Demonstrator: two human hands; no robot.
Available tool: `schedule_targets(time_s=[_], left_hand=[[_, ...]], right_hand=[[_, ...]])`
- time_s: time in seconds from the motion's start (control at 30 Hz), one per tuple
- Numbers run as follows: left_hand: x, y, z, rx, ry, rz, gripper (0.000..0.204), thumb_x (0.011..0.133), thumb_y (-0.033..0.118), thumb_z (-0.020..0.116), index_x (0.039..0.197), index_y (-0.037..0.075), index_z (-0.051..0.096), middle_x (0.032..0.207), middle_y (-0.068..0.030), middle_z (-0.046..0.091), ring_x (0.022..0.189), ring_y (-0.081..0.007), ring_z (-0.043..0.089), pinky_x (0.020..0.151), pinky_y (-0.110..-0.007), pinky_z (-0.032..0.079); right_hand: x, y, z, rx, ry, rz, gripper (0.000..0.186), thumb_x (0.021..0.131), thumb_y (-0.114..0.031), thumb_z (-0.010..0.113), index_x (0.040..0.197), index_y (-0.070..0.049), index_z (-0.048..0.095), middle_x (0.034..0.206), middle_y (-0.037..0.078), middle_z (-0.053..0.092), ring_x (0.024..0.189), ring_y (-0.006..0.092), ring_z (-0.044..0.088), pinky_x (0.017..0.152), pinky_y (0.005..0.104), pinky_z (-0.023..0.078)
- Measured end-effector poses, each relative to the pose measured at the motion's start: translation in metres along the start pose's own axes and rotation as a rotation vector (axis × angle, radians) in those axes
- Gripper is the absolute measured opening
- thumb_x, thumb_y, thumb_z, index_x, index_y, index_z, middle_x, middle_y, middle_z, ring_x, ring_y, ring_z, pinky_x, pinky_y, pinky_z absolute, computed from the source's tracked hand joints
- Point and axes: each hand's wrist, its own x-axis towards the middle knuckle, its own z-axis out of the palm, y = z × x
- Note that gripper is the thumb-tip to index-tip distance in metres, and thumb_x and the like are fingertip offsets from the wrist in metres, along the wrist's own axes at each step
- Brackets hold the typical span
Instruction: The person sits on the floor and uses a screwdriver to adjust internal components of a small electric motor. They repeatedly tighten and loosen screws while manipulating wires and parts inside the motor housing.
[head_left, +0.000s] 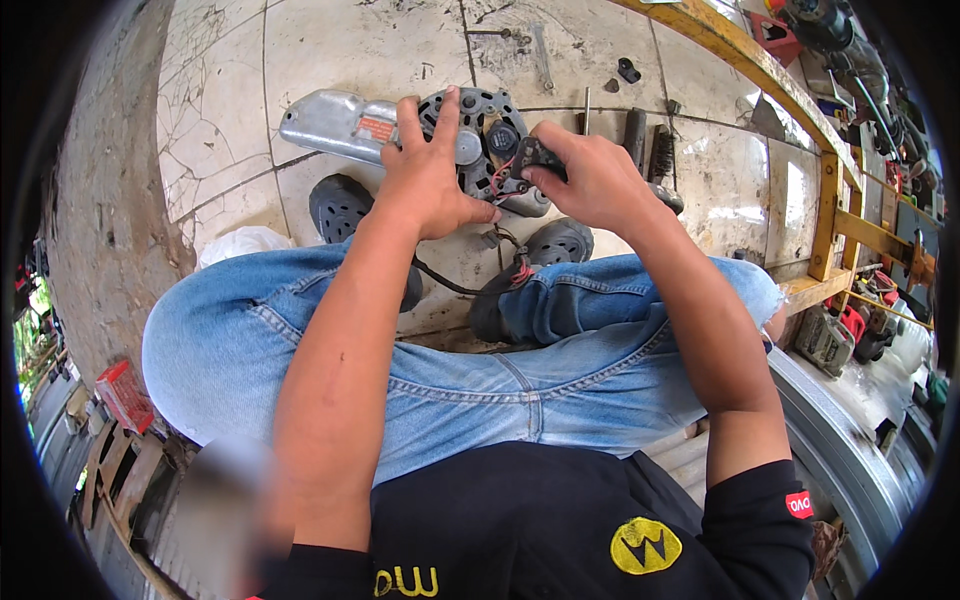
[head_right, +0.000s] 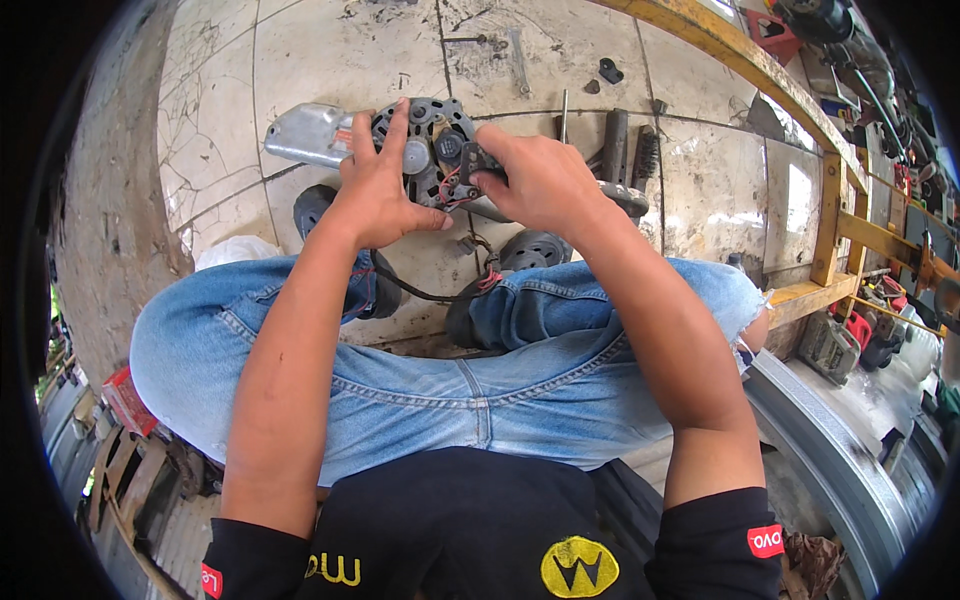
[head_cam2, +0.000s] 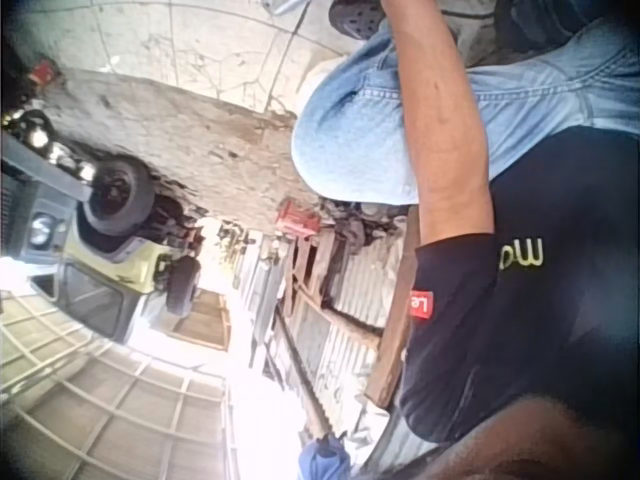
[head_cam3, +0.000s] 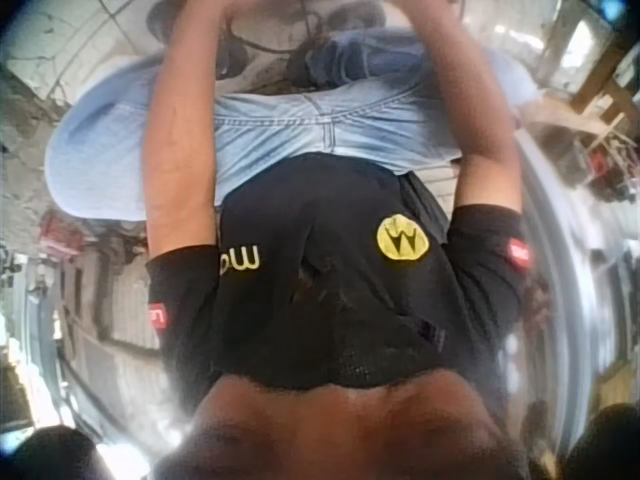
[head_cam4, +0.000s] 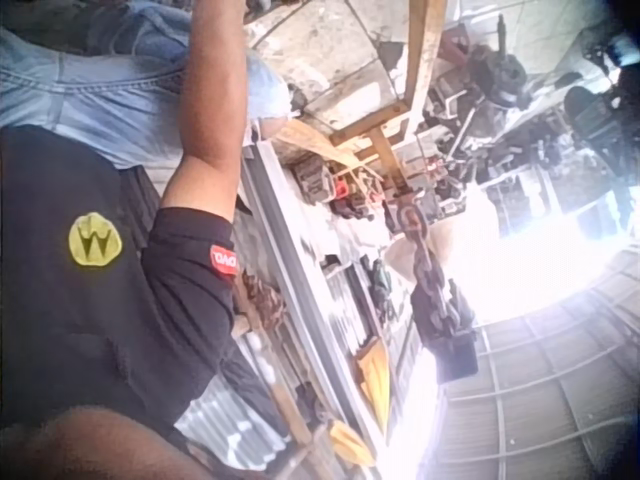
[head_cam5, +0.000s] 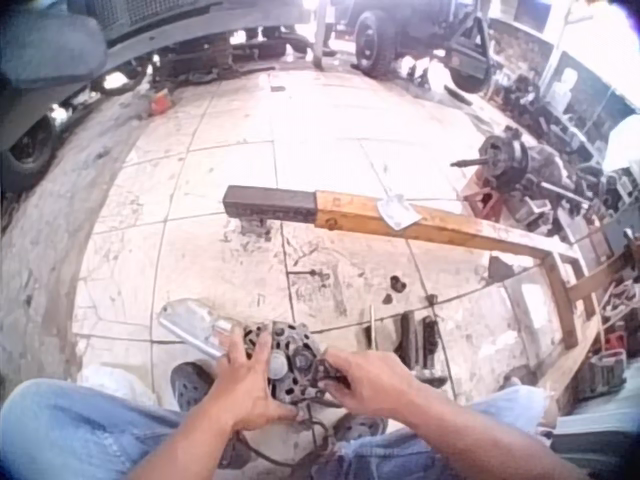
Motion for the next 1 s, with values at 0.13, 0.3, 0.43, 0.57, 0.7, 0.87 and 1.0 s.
schedule_targets(time_s=[0.13, 0.3, 0.43, 0.57, 0.7, 0.87, 1.0], left_hand=[[0.001, -0.003, -0.002, 0.041, 0.003, 0.036, 0.148, 0.05, 0.04, 0.098, 0.162, 0.028, 0.003, 0.161, -0.0278, 0.005, 0.135, -0.0593, 0.034, 0.113, -0.054, 0.038], [0.001, -0.001, -0.004, 0.016, 0.009, 0.034, 0.147, 0.051, 0.038, 0.098, 0.162, 0.029, 0.004, 0.161, -0.0275, 0.005, 0.135, -0.0583, 0.035, 0.113, -0.054, 0.039], [0.0, -0.001, -0.001, -0.003, -0.005, 0.006, 0.147, 0.051, 0.038, 0.098, 0.162, 0.029, 0.003, 0.161, -0.0279, 0.005, 0.134, -0.0577, 0.036, 0.113, -0.055, 0.039], [-0.001, 0.001, -0.001, 0.019, -0.003, 0.007, 0.147, 0.051, 0.038, 0.098, 0.163, 0.029, 0.003, 0.161, -0.0283, 0.006, 0.134, -0.0577, 0.036, 0.113, -0.055, 0.039], [-0.001, -0.002, -0.002, 0.037, -0.002, 0.034, 0.146, 0.051, 0.038, 0.098, 0.163, 0.029, 0.005, 0.161, -0.028, 0.007, 0.135, -0.057, 0.036, 0.114, -0.054, 0.038], [0.002, -0.006, -0.003, 0.047, -0.006, 0.071, 0.145, 0.051, 0.036, 0.099, 0.163, 0.029, 0.006, 0.162, -0.0253, 0.004, 0.134, -0.056, 0.037, 0.113, -0.053, 0.04], [0.001, -0.002, -0.003, 0.014, 0.015, 0.03, 0.146, 0.05, 0.036, 0.098, 0.163, 0.029, 0.006, 0.162, -0.026, 0.003, 0.134, -0.0564, 0.037, 0.113, -0.052, 0.04]], right_hand=[[0.003, 0.0, -0.003, -0.014, -0.054, -0.082, 0.026, 0.089, -0.024, 0.069, 0.107, -0.01, 0.056, 0.083, 0.017, 0.069, 0.084, 0.042, 0.065, 0.068, 0.0533, 0.048], [0.002, 0.003, 0.0, -0.016, 0.005, -0.111, 0.027, 0.089, -0.024, 0.07, 0.106, -0.01, 0.055, 0.084, 0.017, 0.069, 0.083, 0.0423, 0.065, 0.067, 0.053, 0.048], [-0.003, 0.003, 0.005, -0.001, 0.049, -0.074, 0.027, 0.089, -0.023, 0.07, 0.106, -0.009, 0.054, 0.085, 0.016, 0.069, 0.083, 0.0421, 0.065, 0.067, 0.0526, 0.048], [-0.005, 0.0, 0.007, -0.026, 0.048, -0.053, 0.027, 0.088, -0.021, 0.07, 0.106, -0.009, 0.054, 0.086, 0.017, 0.069, 0.084, 0.0418, 0.065, 0.067, 0.0528, 0.048], [0.001, 0.0, 0.0, -0.044, -0.03, -0.103, 0.026, 0.088, -0.021, 0.07, 0.106, -0.01, 0.055, 0.085, 0.017, 0.069, 0.086, 0.0421, 0.065, 0.069, 0.0535, 0.048], [0.008, 0.0, -0.008, -0.062, -0.16, -0.119, 0.025, 0.088, -0.022, 0.071, 0.105, -0.011, 0.056, 0.084, 0.017, 0.068, 0.085, 0.0423, 0.065, 0.068, 0.0537, 0.047], [0.001, 0.007, 0.002, 0.004, 0.007, -0.12, 0.025, 0.088, -0.021, 0.071, 0.106, -0.01, 0.056, 0.085, 0.017, 0.068, 0.085, 0.0424, 0.064, 0.068, 0.0534, 0.047]])
